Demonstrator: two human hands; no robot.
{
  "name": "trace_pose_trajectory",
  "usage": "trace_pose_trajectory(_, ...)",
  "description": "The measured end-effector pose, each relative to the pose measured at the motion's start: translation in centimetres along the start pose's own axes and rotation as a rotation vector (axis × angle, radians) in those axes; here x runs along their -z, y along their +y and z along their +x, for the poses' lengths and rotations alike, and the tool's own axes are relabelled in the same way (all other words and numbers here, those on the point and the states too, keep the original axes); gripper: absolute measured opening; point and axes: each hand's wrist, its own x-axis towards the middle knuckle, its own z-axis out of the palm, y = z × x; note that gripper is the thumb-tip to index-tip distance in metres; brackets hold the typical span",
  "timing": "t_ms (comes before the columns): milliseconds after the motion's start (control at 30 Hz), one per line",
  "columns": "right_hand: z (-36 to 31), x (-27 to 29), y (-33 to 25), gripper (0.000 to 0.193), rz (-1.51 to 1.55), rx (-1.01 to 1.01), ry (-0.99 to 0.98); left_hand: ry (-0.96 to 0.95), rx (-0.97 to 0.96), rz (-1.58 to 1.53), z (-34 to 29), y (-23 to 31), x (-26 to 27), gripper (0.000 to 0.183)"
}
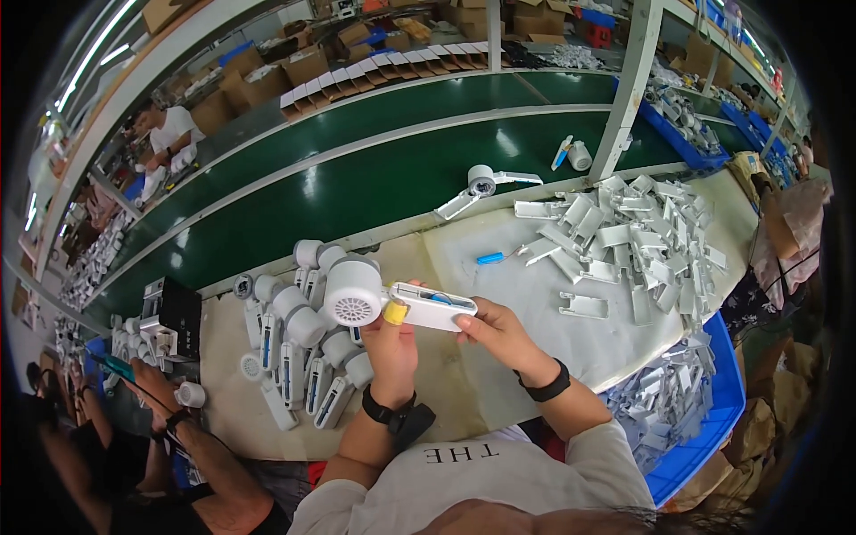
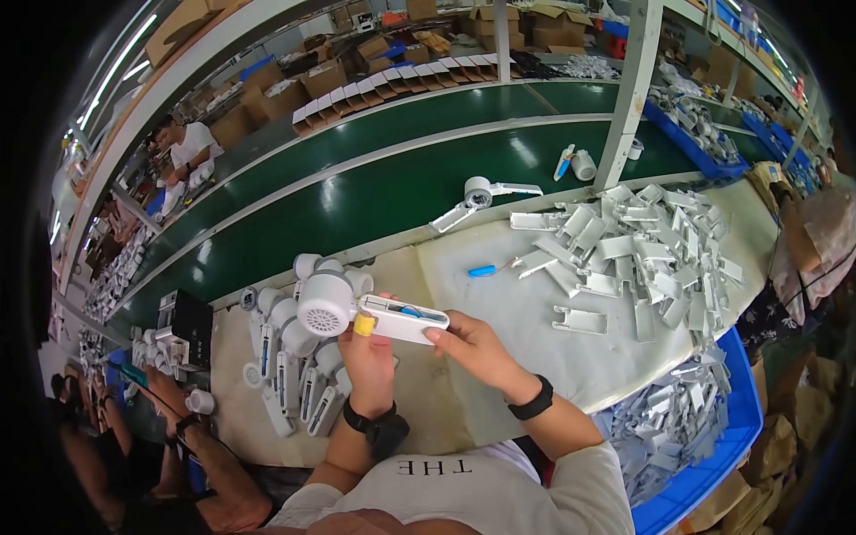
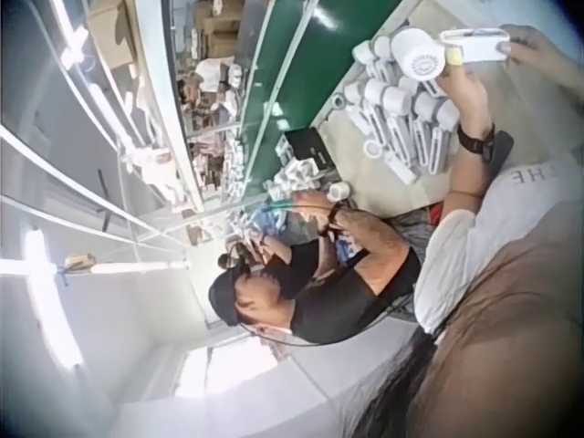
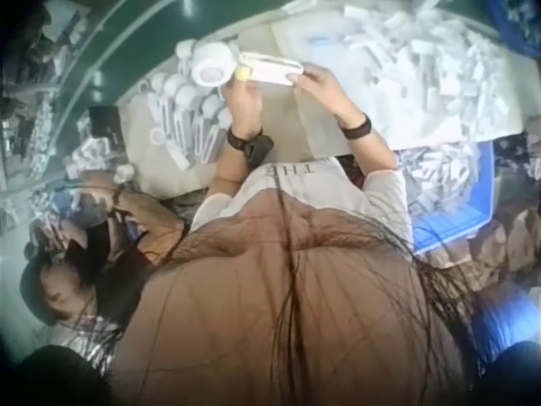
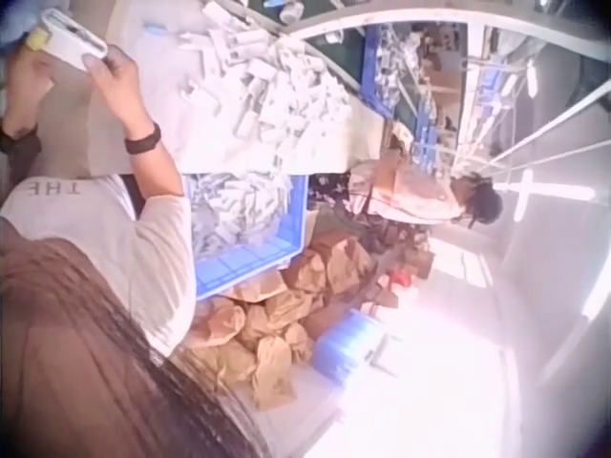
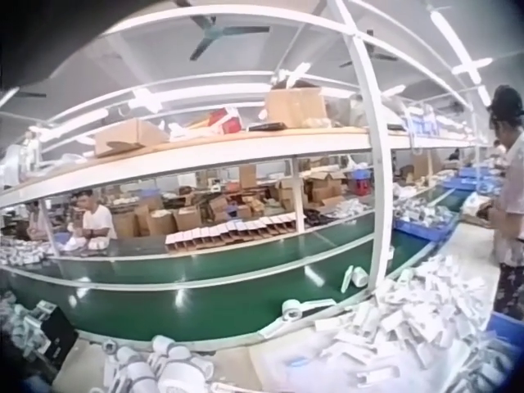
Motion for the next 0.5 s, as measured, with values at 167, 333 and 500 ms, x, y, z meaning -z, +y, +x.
trace_pose_trajectory(167,-0.1,-1.2,-1.2,0.027,-0.207,0.242,0.148,-0.012,0.035,-0.153,-0.3,0.5,-0.5,0.033)
trace_pose_trajectory(333,0.6,-0.1,-0.2,0.033,-0.574,0.515,0.177,-0.079,0.108,-0.178,-0.1,1.7,-1.7,0.032)
trace_pose_trajectory(500,0.4,-1.7,1.3,0.032,-0.681,0.31,0.127,-0.04,0.153,-0.051,0.5,1.3,1.1,0.026)
